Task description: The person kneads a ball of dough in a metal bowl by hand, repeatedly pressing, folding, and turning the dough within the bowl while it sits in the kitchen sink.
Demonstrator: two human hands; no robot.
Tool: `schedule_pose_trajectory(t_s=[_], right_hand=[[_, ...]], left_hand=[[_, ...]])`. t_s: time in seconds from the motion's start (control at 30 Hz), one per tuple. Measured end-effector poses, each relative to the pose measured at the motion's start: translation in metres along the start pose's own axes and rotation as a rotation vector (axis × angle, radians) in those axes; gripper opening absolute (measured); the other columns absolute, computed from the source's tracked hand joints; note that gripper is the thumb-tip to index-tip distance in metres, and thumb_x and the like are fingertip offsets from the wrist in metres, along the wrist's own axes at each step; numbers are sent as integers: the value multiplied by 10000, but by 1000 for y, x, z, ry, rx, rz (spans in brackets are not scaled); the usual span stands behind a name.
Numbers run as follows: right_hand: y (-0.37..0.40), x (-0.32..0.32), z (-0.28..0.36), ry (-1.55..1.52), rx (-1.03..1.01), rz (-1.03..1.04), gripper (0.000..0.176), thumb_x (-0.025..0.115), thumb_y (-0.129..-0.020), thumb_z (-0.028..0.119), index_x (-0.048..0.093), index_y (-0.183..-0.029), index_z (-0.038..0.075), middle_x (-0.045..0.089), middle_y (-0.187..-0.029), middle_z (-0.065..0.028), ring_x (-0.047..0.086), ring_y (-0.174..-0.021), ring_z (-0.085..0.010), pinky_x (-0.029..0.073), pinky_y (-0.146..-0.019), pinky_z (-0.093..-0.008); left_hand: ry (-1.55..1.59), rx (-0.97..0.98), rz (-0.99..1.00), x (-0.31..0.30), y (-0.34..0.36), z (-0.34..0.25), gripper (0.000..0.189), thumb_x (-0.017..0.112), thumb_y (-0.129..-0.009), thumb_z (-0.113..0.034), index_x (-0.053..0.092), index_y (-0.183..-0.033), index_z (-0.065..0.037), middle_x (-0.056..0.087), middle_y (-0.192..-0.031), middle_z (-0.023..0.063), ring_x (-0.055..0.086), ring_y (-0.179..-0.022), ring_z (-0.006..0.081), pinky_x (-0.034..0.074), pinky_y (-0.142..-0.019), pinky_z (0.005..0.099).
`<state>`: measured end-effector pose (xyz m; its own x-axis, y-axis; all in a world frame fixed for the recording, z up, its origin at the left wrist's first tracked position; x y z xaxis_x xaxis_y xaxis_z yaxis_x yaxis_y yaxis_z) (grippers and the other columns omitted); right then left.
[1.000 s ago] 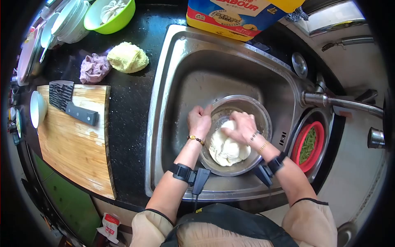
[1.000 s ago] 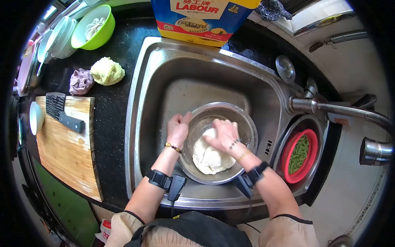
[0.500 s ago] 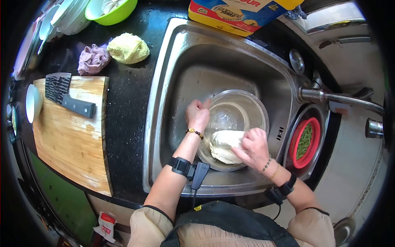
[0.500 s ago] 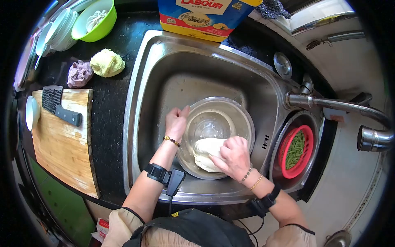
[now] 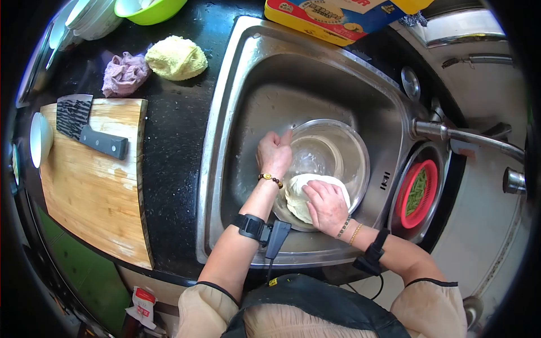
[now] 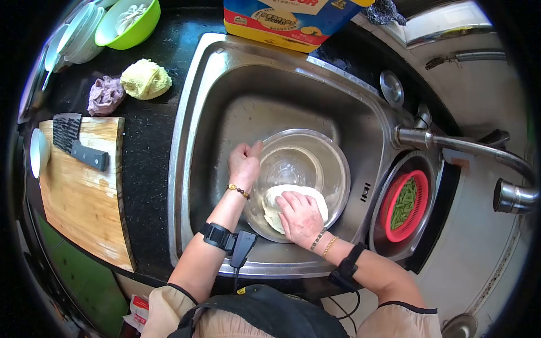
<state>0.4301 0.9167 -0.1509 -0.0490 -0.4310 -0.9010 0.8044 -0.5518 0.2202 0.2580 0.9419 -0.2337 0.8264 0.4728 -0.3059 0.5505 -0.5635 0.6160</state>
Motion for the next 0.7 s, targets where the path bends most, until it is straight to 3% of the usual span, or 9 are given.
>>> schedule_pose_trajectory(t_s=[0.27,0.5,0.57,0.6,0.67,0.7], right_hand=[[-11,26,-1,161,-86,-25,480,621,-725,202,499,-1164,51,519,-1142,-132,493,-1090,-271,381,-868,-426],[-28,38,-13,183,-129,-50,413,590,-729,213,533,-1112,68,538,-1067,-111,521,-1015,-256,395,-829,-420],[-31,42,-19,183,-135,-58,404,586,-729,218,535,-1104,76,537,-1054,-109,522,-996,-255,392,-830,-418],[-32,42,-23,163,-148,-71,410,591,-722,217,536,-1104,80,536,-1054,-110,522,-992,-255,391,-830,-417],[-35,42,-28,137,-156,-83,415,595,-715,217,536,-1104,85,536,-1055,-110,522,-987,-254,389,-830,-416],[-37,42,-30,119,-164,-87,422,601,-705,217,538,-1102,88,536,-1052,-109,523,-983,-255,389,-829,-413]], left_hand=[[-81,-48,24,-6,5,-9,393,612,-796,-411,552,-745,-26,617,-788,198,591,-782,385,437,-684,438],[-121,-34,6,-4,5,-5,387,604,-804,-414,547,-751,-35,616,-786,189,588,-768,379,434,-675,440],[-37,51,-78,-1,4,-2,383,658,-796,-317,496,-623,-17,490,-550,76,441,-547,158,397,-545,351],[-43,53,-76,-1,4,-3,383,658,-796,-317,496,-623,-17,490,-550,76,441,-547,158,397,-545,351],[-17,-9,-1,-1,4,-1,399,618,-802,-394,499,-681,-33,566,-662,161,536,-642,349,416,-623,427],[-26,-9,2,-1,3,2,399,618,-802,-394,499,-681,-33,566,-662,161,536,-642,349,416,-623,427]])
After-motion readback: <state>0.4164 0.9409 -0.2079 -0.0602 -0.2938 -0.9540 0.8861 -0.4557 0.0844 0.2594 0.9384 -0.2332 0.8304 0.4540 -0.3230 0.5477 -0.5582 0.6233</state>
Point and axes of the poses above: each hand's wrist, its own y-axis away from the middle knuckle, its own x-axis out of the palm, z = x × y, the point moved 1 cm from there along -y, towards the middle knuckle
